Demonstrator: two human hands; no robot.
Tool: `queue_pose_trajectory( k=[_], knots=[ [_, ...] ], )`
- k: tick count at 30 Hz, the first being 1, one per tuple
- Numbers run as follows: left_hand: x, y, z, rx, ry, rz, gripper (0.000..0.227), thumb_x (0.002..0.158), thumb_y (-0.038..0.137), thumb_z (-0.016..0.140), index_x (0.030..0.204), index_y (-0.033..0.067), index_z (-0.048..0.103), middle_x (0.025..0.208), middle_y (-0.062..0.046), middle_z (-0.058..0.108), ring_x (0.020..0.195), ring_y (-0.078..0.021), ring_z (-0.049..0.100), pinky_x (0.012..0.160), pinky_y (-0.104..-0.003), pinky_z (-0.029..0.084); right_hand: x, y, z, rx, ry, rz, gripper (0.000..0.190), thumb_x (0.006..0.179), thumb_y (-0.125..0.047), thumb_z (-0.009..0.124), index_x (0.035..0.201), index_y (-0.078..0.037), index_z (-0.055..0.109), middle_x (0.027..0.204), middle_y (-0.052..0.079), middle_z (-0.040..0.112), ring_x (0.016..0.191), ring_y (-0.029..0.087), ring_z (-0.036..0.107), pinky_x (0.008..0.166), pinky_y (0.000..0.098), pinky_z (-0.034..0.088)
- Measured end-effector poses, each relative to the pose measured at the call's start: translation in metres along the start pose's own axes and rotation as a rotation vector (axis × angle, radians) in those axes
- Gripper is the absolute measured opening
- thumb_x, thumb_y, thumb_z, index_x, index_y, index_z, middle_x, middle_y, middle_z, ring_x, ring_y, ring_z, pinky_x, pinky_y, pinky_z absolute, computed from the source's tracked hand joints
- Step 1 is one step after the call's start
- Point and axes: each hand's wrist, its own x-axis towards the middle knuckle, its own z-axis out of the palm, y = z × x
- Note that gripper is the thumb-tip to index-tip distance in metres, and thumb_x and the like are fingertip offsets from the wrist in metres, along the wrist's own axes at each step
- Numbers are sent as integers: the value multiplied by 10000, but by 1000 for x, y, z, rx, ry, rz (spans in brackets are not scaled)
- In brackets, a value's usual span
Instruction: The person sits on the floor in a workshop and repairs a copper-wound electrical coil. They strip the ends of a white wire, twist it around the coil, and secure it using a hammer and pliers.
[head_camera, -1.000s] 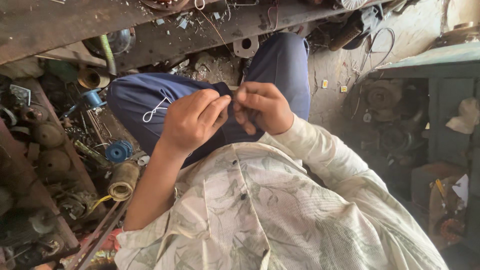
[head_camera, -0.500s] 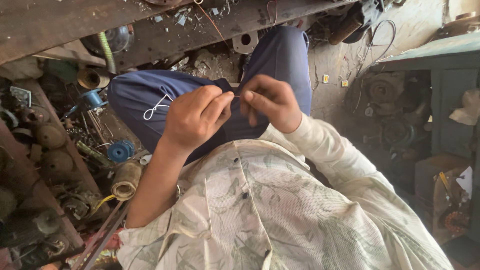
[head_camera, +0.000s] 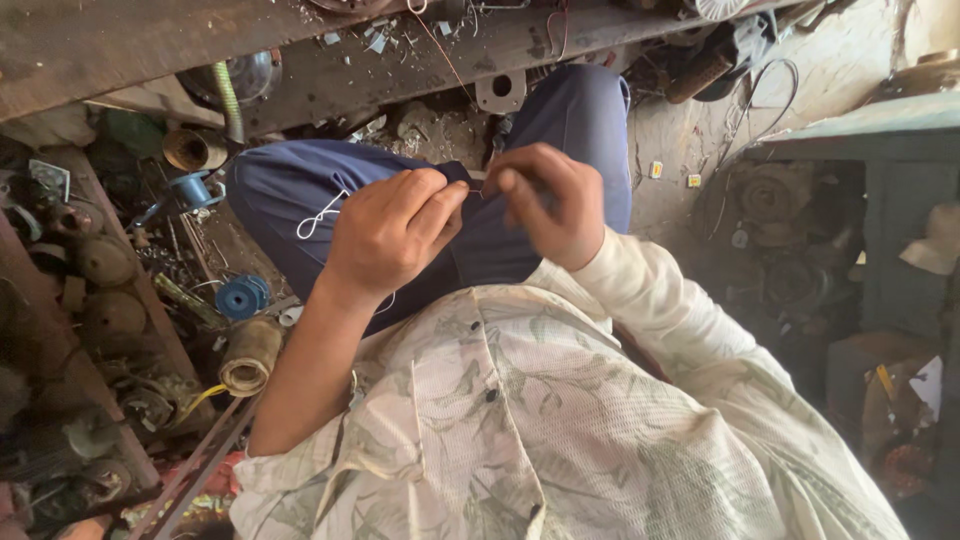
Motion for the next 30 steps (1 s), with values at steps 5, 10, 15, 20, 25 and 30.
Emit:
queue_pose_trajectory(
  k=[5,10,15,20,25,30],
  knots=[
    [4,-2,3,-66,-15,-13,258,850,35,802,1071,39,671,996,-47,610,854,-212,678,725,-346,543,6,-5,-3,-767,29,-768,148,940,-46,767,1037,3,666,981,129,696,681,222,667,597,328,501],
    [6,0,6,-23,1,42,264,851,36,817,1084,28,691,975,-43,611,801,-196,653,683,-343,525,-4,14,-2,-81,-89,1,124,964,-139,667,956,-17,681,880,127,705,620,236,660,568,329,506],
    [7,0,8,5,-1,-2,213,881,23,821,1039,55,680,949,-33,601,794,-186,660,662,-340,511,-2,5,-7,-330,13,-120,183,958,-112,693,1066,33,665,993,178,708,764,284,706,665,350,545],
    [7,-1,10,-72,-35,-3,256,853,59,806,1069,37,669,986,-51,607,840,-212,670,704,-348,530,3,0,-6,-801,32,-754,155,918,-16,769,1023,9,657,962,143,704,754,253,710,643,346,538],
    [4,2,12,-21,-14,7,225,886,27,805,1070,43,677,954,-37,607,795,-188,655,674,-338,522,-10,22,2,-122,-13,56,109,986,-111,630,998,-9,668,881,154,717,659,271,689,598,332,537],
    [4,1,13,-33,8,-22,217,873,24,802,1040,53,667,949,-38,610,794,-192,661,671,-342,522,-9,23,4,-306,77,-94,132,998,-29,634,1110,39,647,1008,179,721,791,294,721,678,335,570]
  ],
)
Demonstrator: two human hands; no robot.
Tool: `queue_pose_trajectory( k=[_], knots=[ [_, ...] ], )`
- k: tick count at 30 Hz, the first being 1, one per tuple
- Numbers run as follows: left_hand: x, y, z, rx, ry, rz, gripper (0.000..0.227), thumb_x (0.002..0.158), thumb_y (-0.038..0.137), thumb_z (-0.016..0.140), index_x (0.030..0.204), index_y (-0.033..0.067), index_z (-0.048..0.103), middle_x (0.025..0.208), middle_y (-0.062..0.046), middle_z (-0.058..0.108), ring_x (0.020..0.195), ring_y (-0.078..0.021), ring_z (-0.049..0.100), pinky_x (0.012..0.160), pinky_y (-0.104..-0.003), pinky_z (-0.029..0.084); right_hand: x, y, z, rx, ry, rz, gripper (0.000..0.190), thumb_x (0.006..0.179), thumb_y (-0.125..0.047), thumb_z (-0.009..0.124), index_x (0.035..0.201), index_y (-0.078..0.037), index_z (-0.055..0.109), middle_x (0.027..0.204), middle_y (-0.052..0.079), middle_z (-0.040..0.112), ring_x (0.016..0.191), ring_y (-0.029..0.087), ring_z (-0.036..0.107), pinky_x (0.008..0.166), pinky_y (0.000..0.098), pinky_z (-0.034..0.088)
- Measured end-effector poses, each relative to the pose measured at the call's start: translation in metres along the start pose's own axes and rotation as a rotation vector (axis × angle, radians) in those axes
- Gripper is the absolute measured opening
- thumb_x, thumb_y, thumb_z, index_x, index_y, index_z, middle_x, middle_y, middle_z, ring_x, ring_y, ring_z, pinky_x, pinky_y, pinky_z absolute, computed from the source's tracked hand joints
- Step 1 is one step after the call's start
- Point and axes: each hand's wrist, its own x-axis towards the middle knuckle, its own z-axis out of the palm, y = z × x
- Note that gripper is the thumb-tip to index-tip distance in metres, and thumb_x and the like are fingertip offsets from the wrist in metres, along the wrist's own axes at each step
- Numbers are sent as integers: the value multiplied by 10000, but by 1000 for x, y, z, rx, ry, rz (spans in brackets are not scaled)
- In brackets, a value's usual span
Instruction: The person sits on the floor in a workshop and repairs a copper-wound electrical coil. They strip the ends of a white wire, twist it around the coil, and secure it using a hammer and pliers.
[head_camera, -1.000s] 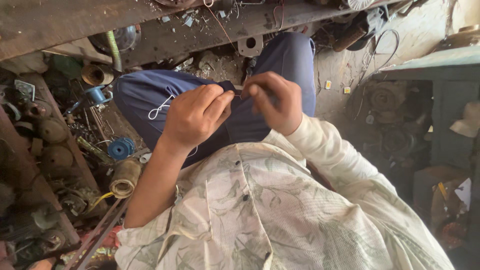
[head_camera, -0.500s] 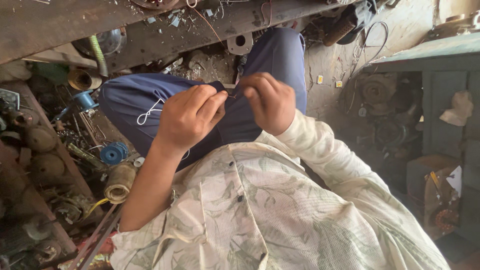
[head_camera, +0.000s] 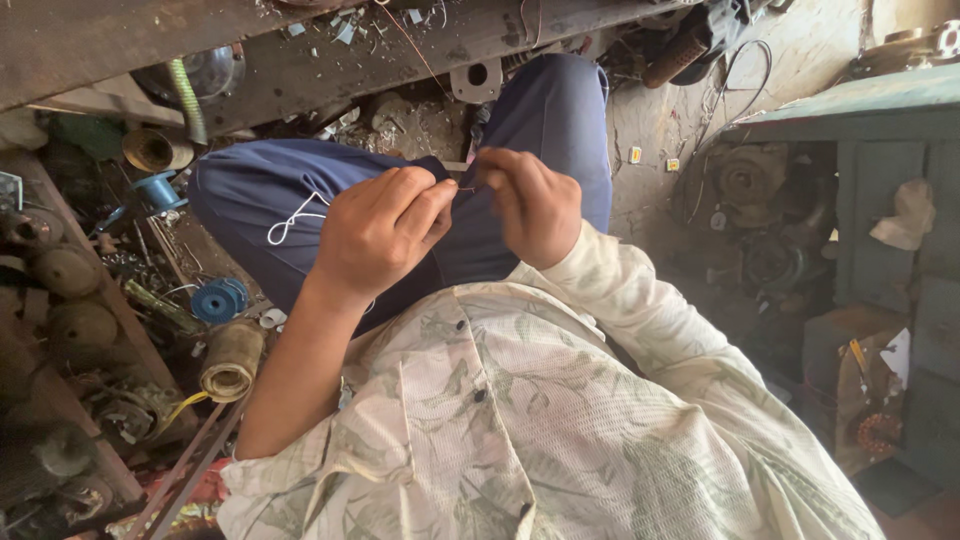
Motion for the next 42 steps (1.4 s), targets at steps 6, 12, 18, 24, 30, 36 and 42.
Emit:
queue_pose_trajectory(
  k=[6,12,18,24,30,36,42],
  knots=[
    [0,-1,2,-41,-35,-13,231,869,45,810,1051,48,669,959,-47,610,806,-207,669,681,-353,527,6,-7,-4,-440,86,-607,192,924,-8,790,1056,16,653,995,154,721,758,237,722,628,334,524],
    [-2,4,4,-3,-28,-38,215,867,43,809,1043,53,686,926,-43,611,766,-205,662,662,-357,528,-10,-8,9,270,-126,327,84,973,-31,723,1013,-14,650,864,124,715,670,196,700,589,274,534],
    [-5,22,5,-181,52,-375,153,947,88,787,1058,57,686,954,-61,668,809,-212,676,701,-326,530,5,-1,2,-52,-23,-326,210,939,41,758,1076,-18,611,1012,105,687,805,232,717,702,324,570],
    [-15,21,10,-726,-132,-830,148,1005,134,721,1124,46,730,934,-33,721,761,-107,650,656,-235,494,18,1,-12,-303,-27,-759,314,842,31,835,1065,27,614,1025,144,684,731,199,683,601,325,511],
    [-27,13,24,-1378,71,-1072,197,953,74,759,1136,8,730,926,10,709,787,-49,594,702,-206,479,14,-3,-13,-182,-61,-673,307,821,18,842,1036,4,624,912,101,673,660,207,652,561,341,481],
    [-24,14,21,-1040,67,-785,80,981,10,740,1037,7,682,969,-5,688,881,-60,650,802,-208,529,-2,-12,-3,71,-151,-268,163,920,9,759,992,-14,614,863,93,673,674,228,679,589,355,523],
    [-17,25,22,-699,89,-637,79,973,3,704,990,-12,628,945,-75,651,792,-150,622,706,-267,489,0,-21,-12,109,-160,-110,98,1004,-51,709,1023,-26,616,871,87,691,698,194,701,628,314,550]
  ],
)
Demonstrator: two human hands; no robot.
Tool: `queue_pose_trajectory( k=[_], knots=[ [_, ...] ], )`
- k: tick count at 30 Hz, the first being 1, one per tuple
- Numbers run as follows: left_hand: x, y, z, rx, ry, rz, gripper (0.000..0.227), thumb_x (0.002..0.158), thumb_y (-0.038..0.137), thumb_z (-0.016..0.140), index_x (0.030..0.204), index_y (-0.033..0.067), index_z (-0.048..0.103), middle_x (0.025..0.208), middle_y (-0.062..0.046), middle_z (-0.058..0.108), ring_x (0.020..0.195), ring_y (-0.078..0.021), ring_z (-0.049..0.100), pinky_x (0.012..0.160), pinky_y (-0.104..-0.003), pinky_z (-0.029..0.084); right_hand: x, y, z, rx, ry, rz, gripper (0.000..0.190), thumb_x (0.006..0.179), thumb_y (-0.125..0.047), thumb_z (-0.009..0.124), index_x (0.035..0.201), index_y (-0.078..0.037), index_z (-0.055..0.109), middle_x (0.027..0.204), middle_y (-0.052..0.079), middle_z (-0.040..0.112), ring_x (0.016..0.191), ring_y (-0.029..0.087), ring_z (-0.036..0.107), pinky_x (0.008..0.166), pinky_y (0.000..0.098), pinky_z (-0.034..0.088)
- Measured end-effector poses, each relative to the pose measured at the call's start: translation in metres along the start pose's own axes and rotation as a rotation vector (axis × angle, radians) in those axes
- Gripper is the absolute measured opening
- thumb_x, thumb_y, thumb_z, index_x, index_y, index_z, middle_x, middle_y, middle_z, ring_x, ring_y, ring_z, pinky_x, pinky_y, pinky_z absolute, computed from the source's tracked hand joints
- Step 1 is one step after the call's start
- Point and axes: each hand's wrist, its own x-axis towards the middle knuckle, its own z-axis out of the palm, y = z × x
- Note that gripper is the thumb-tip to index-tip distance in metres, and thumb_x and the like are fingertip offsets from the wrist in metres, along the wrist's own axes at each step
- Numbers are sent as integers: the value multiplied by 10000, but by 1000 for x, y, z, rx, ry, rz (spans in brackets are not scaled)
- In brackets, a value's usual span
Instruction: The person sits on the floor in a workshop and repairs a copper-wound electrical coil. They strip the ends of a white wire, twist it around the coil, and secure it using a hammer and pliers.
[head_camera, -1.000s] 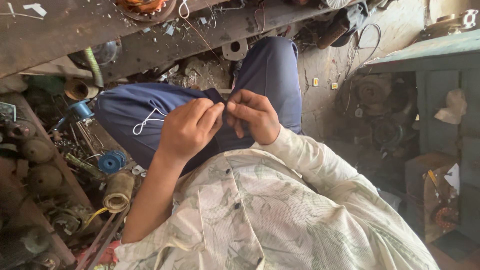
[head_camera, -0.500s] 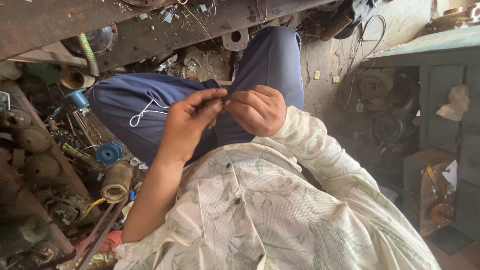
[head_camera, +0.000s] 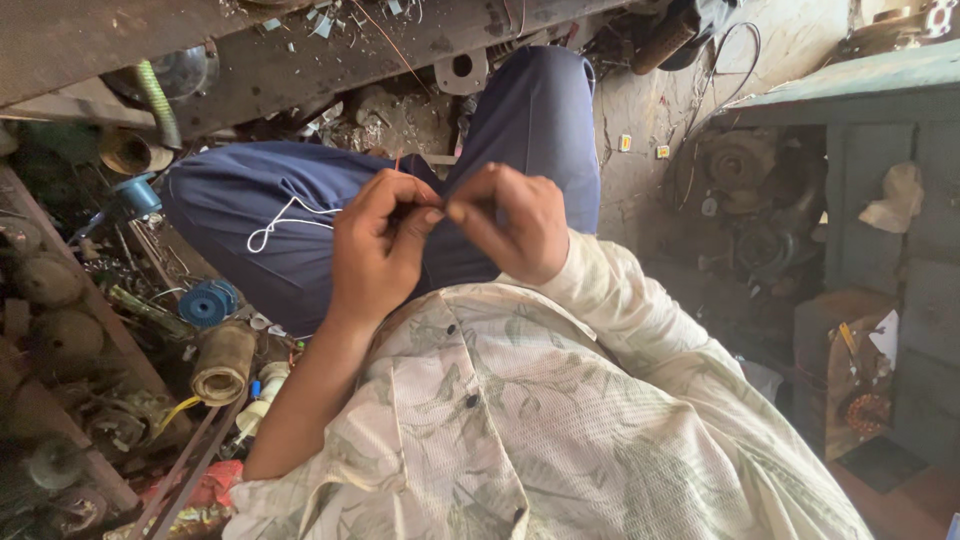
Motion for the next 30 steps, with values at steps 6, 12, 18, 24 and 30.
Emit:
queue_pose_trajectory(
  k=[6,12,18,24,30],
  knots=[
    [2,5,1,94,33,67,96,989,47,683,973,3,599,918,-101,632,770,-236,635,696,-317,497,-8,-4,12,307,-64,461,113,1050,-111,627,1022,-2,616,736,20,658,577,52,594,532,220,465],
    [3,9,10,117,28,120,107,991,56,692,1008,12,595,959,-99,636,849,-253,660,750,-331,515,-18,0,7,371,44,500,123,1076,-113,596,1048,7,603,778,14,634,605,51,564,538,221,456],
    [9,14,7,76,-12,53,97,969,34,709,981,24,613,946,-88,650,805,-230,665,708,-318,512,-28,2,12,635,-41,466,146,1109,-122,536,1036,3,558,765,7,597,580,51,533,524,220,418],
    [17,14,13,88,-42,158,122,974,35,722,1009,21,606,990,-94,650,890,-249,663,780,-330,523,-16,15,8,541,72,485,145,1114,-90,523,1016,13,549,759,32,579,570,55,511,519,224,395],
    [19,11,6,181,-61,141,138,944,18,750,988,35,621,970,-91,662,874,-259,646,751,-357,485,-19,2,-6,550,-44,327,145,1116,-89,526,1009,9,521,824,36,573,602,64,541,550,230,430]
  ],
)
